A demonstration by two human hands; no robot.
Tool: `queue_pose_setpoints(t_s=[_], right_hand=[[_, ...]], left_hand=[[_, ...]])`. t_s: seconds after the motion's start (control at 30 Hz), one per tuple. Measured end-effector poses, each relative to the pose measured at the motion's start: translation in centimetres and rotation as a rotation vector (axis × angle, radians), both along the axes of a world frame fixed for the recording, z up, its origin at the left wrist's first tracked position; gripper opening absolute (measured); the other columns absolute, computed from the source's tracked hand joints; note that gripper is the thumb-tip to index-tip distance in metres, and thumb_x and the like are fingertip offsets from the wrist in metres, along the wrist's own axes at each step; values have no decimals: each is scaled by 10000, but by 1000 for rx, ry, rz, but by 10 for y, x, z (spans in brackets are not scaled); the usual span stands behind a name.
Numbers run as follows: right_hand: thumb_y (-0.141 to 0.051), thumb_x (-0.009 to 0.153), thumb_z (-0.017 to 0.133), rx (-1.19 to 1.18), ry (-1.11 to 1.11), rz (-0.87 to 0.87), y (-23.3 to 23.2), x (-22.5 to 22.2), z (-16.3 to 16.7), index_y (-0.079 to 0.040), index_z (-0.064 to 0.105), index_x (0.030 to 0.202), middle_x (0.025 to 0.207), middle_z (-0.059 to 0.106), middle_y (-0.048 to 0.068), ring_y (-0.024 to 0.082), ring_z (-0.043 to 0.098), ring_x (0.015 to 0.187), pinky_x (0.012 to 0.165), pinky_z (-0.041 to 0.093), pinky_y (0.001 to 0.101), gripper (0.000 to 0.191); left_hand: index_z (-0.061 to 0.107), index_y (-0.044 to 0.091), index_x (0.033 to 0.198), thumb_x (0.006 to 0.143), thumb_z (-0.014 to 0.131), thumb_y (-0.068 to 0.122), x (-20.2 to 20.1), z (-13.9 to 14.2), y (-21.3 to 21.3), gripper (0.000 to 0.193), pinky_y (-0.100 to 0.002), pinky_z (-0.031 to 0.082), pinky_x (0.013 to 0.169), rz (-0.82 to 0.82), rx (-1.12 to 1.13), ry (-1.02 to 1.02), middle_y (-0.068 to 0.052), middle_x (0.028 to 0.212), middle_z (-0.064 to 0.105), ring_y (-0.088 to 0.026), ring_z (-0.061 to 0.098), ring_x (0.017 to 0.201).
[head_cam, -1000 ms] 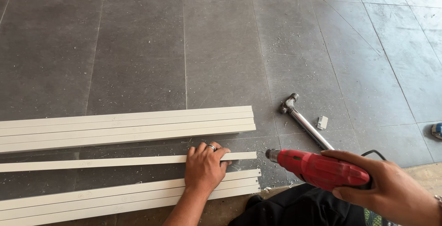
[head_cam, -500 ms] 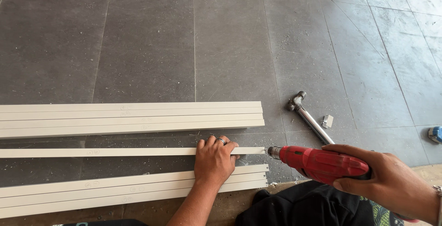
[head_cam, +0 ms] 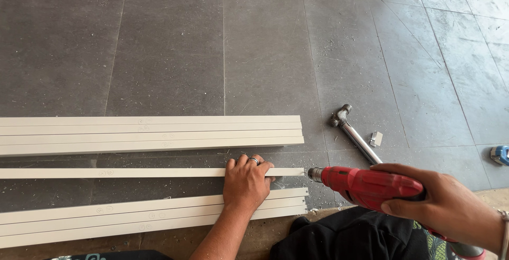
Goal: The person sits on the floor and uses a red electric drill to bore a hole into the end of each of a set of long white strips, holding each strip steady with the other hand. After drilling, the person gathers the drilled strips and stacks them together on the floor.
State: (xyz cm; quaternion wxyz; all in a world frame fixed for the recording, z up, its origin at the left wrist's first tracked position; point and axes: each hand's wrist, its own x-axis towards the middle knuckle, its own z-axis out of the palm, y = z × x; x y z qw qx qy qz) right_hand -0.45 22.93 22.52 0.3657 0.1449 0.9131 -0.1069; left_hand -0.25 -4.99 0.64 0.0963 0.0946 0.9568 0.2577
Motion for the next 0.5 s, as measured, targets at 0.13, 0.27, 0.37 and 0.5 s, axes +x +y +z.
queue_pose_setpoints(t_s=[0.13, 0.27, 0.37, 0.5], right_hand=[[-444, 791, 809, -48, -51, -81, -28, -19, 12, -191, 638, 1349, 1009, 796, 104, 234, 776, 850, 836, 632, 387, 636], [-385, 813, 794, -170, -88, -229, -76, -60, 29, -93, 741, 1212, 917, 812, 171, 262, 706, 620, 588, 616, 397, 497], [-355, 803, 799, -131, -107, -273, -108, -80, 39, -51, 709, 1168, 958, 761, 201, 285, 671, 565, 521, 594, 397, 483], [-324, 745, 769, -110, -92, -230, -123, -83, 48, -43, 705, 1141, 964, 736, 207, 307, 670, 570, 513, 588, 402, 490]], left_hand=[[763, 233, 1108, 878, 758, 328, -1, -1, -1, 249, -389, 425, 895, 0, 2, 6, 25, 1133, 727, -182, 625, 1036], [765, 249, 1112, 882, 761, 362, -3, -2, -1, 257, -403, 438, 891, -8, -16, 17, 15, 1158, 726, -192, 641, 1030], [762, 262, 1116, 867, 768, 395, -1, 0, -2, 282, -399, 448, 886, -5, -37, 33, 30, 1150, 729, -191, 645, 1035], [768, 283, 1097, 847, 776, 414, 1, 4, -1, 282, -405, 442, 907, 14, -61, 62, 52, 1128, 736, -187, 643, 1051]])
